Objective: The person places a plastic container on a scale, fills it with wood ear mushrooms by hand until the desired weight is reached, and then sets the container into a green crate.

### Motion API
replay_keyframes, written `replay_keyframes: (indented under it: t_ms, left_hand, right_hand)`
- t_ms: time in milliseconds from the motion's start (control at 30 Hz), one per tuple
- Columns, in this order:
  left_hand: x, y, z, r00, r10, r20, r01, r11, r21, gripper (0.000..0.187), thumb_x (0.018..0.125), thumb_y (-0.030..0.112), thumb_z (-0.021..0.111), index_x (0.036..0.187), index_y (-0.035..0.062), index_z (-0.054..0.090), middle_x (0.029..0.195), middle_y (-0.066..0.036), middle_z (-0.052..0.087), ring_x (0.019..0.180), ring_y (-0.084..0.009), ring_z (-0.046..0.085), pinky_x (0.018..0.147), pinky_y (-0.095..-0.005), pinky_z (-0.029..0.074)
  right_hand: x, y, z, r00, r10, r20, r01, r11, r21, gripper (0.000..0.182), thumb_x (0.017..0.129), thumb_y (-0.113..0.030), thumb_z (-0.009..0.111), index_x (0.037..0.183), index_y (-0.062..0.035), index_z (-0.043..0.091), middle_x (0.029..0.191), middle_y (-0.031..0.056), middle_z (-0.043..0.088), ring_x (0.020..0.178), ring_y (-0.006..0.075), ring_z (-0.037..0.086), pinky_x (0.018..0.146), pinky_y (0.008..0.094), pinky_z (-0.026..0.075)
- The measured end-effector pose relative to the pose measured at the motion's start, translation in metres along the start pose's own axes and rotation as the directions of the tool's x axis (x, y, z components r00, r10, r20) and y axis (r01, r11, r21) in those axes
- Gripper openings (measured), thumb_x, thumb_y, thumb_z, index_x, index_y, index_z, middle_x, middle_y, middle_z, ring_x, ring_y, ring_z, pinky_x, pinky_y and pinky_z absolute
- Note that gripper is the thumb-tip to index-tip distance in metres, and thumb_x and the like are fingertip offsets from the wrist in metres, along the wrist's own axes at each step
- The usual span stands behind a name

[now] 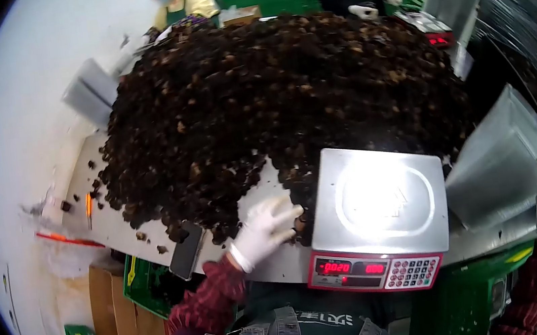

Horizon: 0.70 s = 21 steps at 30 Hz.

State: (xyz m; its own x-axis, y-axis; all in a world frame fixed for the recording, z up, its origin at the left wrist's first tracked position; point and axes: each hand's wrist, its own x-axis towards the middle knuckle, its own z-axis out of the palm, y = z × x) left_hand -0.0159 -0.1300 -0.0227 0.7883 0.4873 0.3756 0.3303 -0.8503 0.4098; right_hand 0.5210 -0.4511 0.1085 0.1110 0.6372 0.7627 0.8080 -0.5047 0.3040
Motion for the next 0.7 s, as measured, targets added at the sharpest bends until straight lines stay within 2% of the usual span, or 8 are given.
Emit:
replay_keyframes:
  t_ms: [33, 100, 233, 267, 300, 500, 600, 700]
  left_hand:
    - [0.004, -0.023, -0.014, 1.000, -0.009, 0.010, 0.008, 0.991, 0.133, 0.050, 0.071, 0.021, 0.074, 0.119, 0.0167, 0.062, 0.126, -0.016, 0.053, 0.113, -0.0358, 0.051, 0.089, -0.0451, 0.046]
    - [0.005, -0.083, -0.041, 0.970, -0.236, -0.059, 0.243, 0.927, 0.284, 0.056, 0.066, 0.028, 0.076, 0.119, 0.0179, 0.062, 0.126, -0.016, 0.052, 0.112, -0.0364, 0.051, 0.090, -0.0444, 0.045]
    - [-0.011, -0.183, -0.062, 0.560, -0.757, -0.337, 0.825, 0.472, 0.311, 0.063, 0.077, 0.050, 0.068, 0.134, 0.0315, 0.051, 0.150, -0.019, 0.029, 0.135, -0.0433, 0.029, 0.105, -0.0607, 0.028]
    - [-0.011, -0.192, -0.057, 0.482, -0.847, -0.224, 0.868, 0.426, 0.255, 0.069, 0.077, 0.060, 0.065, 0.139, 0.0392, 0.044, 0.154, -0.019, 0.019, 0.140, -0.0463, 0.016, 0.106, -0.0669, 0.017]
    - [-0.009, -0.195, -0.039, 0.474, -0.864, -0.172, 0.877, 0.445, 0.183, 0.068, 0.071, 0.062, 0.067, 0.133, 0.0377, 0.051, 0.151, -0.019, 0.027, 0.135, -0.0454, 0.026, 0.104, -0.0635, 0.025]
    - [0.017, -0.093, 0.038, 0.896, -0.431, -0.105, 0.438, 0.823, 0.362, 0.052, 0.073, 0.048, 0.069, 0.121, 0.0293, 0.062, 0.129, -0.014, 0.046, 0.116, -0.0368, 0.044, 0.092, -0.0528, 0.040]
    - [0.024, -0.050, 0.070, 0.961, -0.273, 0.047, 0.258, 0.944, 0.206, 0.049, 0.080, 0.032, 0.066, 0.128, 0.0277, 0.056, 0.133, -0.013, 0.044, 0.117, -0.0337, 0.046, 0.090, -0.0468, 0.043]
    - [0.020, -0.025, 0.086, 0.977, -0.208, 0.040, 0.198, 0.965, 0.170, 0.051, 0.083, 0.021, 0.064, 0.132, 0.0255, 0.052, 0.140, -0.014, 0.040, 0.116, -0.0339, 0.047, 0.093, -0.0442, 0.045]
  right_hand:
    - [0.009, -0.004, 0.010, 0.987, -0.162, -0.022, 0.153, 0.963, -0.222, 0.021, 0.094, -0.009, 0.054, 0.112, 0.0010, 0.059, 0.101, 0.0180, 0.061, 0.099, 0.0340, 0.059, 0.085, 0.0385, 0.047]
    - [0.016, -0.012, 0.016, 0.911, 0.109, 0.398, -0.131, 0.991, 0.028, 0.014, 0.095, -0.013, 0.053, 0.096, 0.0010, 0.057, 0.089, 0.0179, 0.056, 0.084, 0.0317, 0.057, 0.074, 0.0378, 0.044]
    - [0.025, -0.008, -0.005, 0.929, 0.081, 0.362, -0.208, 0.921, 0.328, 0.017, 0.094, -0.012, 0.054, 0.084, 0.0010, 0.051, 0.079, 0.0162, 0.048, 0.072, 0.0280, 0.049, 0.068, 0.0361, 0.040]
    - [0.029, -0.004, -0.016, 0.906, 0.054, 0.421, -0.213, 0.915, 0.341, 0.016, 0.093, -0.011, 0.055, 0.083, 0.0013, 0.051, 0.077, 0.0150, 0.046, 0.071, 0.0267, 0.048, 0.068, 0.0343, 0.040]
    - [0.032, -0.002, -0.024, 0.878, 0.023, 0.478, -0.218, 0.909, 0.355, 0.015, 0.091, -0.009, 0.055, 0.081, 0.0016, 0.052, 0.076, 0.0139, 0.045, 0.070, 0.0253, 0.046, 0.068, 0.0326, 0.040]
    - [0.037, 0.020, -0.013, 0.801, 0.059, 0.596, -0.374, 0.826, 0.421, 0.012, 0.077, 0.005, 0.056, 0.074, 0.0009, 0.045, 0.071, 0.0066, 0.041, 0.064, 0.0158, 0.042, 0.061, 0.0289, 0.037]
    - [0.043, 0.033, -0.010, 0.815, 0.089, 0.572, -0.353, 0.860, 0.369, 0.027, 0.069, 0.007, 0.058, 0.067, -0.0055, 0.035, 0.064, 0.0002, 0.030, 0.058, 0.0084, 0.032, 0.051, 0.0267, 0.029]
    - [0.041, 0.068, 0.001, 0.709, 0.208, 0.674, -0.569, 0.734, 0.371, 0.025, 0.086, -0.004, 0.057, 0.069, -0.0097, 0.039, 0.065, -0.0058, 0.034, 0.059, 0.0036, 0.031, 0.051, 0.0229, 0.026]
